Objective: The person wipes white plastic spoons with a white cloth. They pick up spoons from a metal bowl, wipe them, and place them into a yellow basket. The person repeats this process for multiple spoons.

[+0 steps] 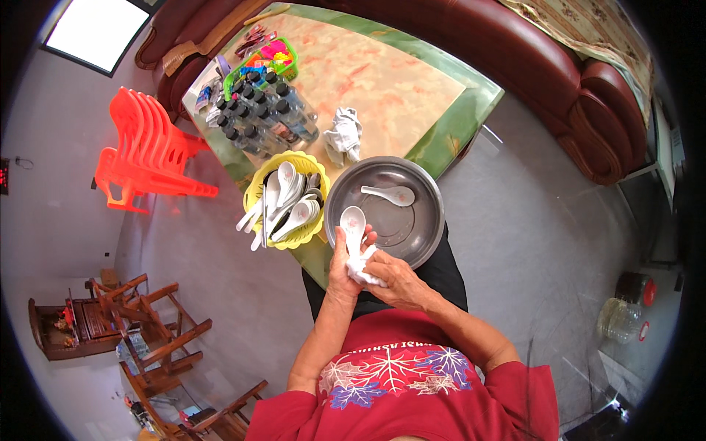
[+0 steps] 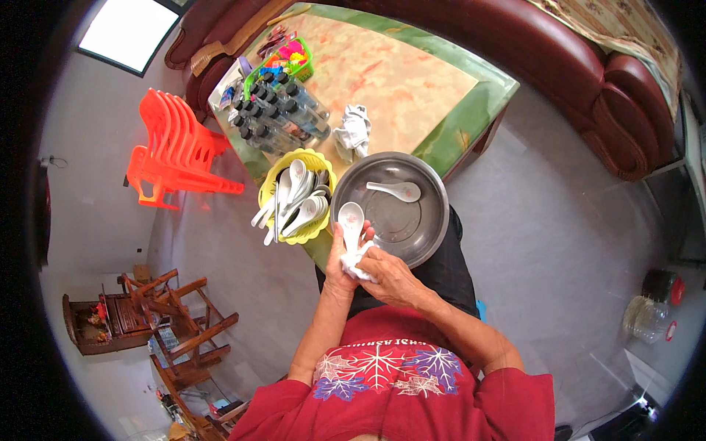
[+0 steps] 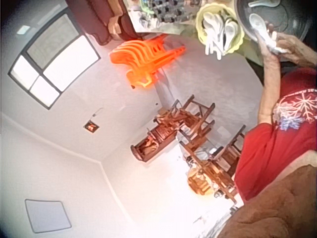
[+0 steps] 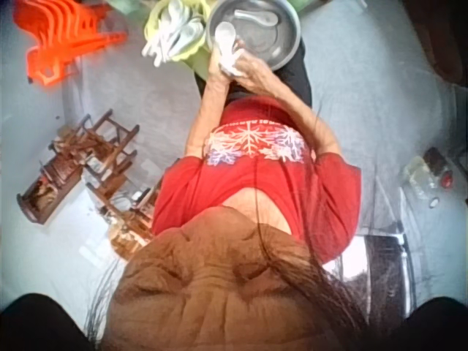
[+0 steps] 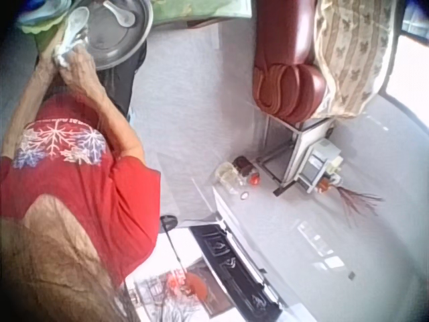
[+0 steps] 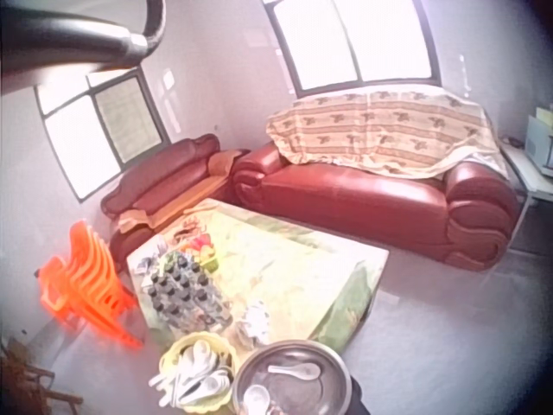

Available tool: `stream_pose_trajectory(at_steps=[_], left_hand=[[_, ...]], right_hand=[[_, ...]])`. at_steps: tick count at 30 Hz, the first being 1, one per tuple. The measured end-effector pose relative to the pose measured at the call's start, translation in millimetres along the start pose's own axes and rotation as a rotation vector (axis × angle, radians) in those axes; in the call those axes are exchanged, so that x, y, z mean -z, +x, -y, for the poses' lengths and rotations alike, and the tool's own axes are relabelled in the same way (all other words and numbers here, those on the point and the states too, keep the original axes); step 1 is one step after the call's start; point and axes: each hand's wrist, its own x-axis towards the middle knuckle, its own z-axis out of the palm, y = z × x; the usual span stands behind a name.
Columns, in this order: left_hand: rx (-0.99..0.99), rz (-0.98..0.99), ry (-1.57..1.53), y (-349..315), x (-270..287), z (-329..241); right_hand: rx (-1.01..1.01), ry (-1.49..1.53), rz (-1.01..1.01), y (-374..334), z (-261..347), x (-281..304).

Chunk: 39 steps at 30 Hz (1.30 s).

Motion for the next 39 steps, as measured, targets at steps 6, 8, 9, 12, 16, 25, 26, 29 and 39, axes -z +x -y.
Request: stream_pose_trajectory(at_steps=[6,8,9,12,16,25,26,29,39], left_hand=[[-0.052,0.009,0.037,-4,-9,-8],[-0.079,0.045,0.136,-6,-21,-7],[-0.064,0.023,0.108,-7,-25,-4],[0.015,0.173,0.047,-9,-21,4],[0.067,0.196,0.046,-10,-23,6],[0.108,0.211,0.13,-21,-33,2],[0.071,0.193,0.139,-19,-35,3],[0.031,0.126,0.175,-10,-29,9],[0.067,-0.049,0.085,-2,-21,14]], right_hand=[[-0.658,0.608,0.171,-11,36,42],[-0.198,0.165,-0.221,-1,9,43],[-0.119,0.039,-0.347,10,5,43],[0.126,-0.358,-0.487,38,-10,32],[0.028,-0.373,-0.357,44,-29,24],[-0.318,0.073,-0.707,47,-39,54],[-0.22,0.089,-0.776,49,-37,54],[-0.087,-0.051,-0.674,56,-31,42],[-0.113,-0.607,-0.401,39,-14,-13]])
